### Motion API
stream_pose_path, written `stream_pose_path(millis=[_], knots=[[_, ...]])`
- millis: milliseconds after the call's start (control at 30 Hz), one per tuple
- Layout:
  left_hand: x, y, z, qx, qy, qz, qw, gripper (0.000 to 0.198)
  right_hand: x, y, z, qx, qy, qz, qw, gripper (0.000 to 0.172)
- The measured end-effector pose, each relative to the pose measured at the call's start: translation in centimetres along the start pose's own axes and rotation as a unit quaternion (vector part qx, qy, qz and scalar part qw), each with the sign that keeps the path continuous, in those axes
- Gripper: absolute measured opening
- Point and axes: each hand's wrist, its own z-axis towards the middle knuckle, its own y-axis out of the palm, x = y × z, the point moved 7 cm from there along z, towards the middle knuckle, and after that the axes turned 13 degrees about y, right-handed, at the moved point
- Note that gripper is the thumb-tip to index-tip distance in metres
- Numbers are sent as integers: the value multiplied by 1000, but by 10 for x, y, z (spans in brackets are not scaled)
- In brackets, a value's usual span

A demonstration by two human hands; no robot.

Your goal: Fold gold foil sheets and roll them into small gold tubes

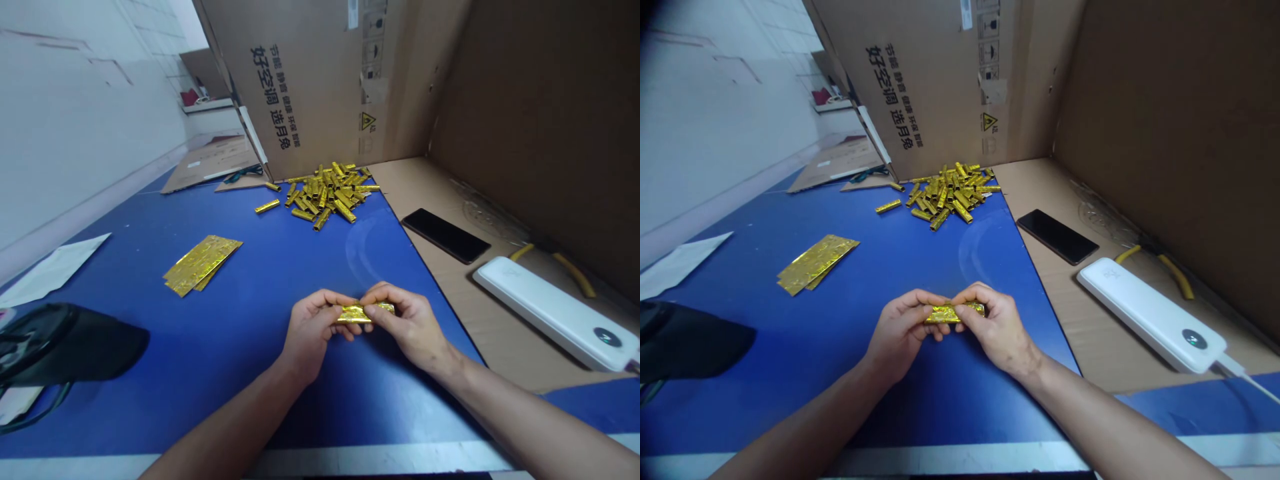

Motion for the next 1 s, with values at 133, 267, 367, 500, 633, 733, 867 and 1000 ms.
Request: stream_pose_path(millis=[133, 267, 367, 500, 633, 733, 867, 1000], knots=[[4, -1, 0, -4, 37, 42, 998, 11, 7, 1, 1, -14, 32, 37, 999, 8], [5, -5, 0, 30, 54, 56, 996, 22, 11, 0, 2, -6, 41, 65, 997, 11], [5, -10, 2, 71, 59, 47, 995, 28, 8, -3, 1, 22, 17, 34, 999, 12], [-2, -15, 4, 85, 27, 57, 994, 21, -5, -9, -5, 82, -70, -66, 992, 7], [-7, -16, 4, 70, -6, 58, 996, 20, -11, -6, -9, 81, -129, -146, 978, 20], [-6, -16, 4, 65, -5, 35, 997, 19, -12, -5, -8, 72, -136, -161, 975, 22], [-6, -17, 5, 67, -9, 55, 996, 15, -13, -1, -8, 42, -134, -155, 978, 20], [-3, -18, 7, 71, 10, 94, 993, 12, -14, 5, -9, 17, -122, -165, 979, 18]])
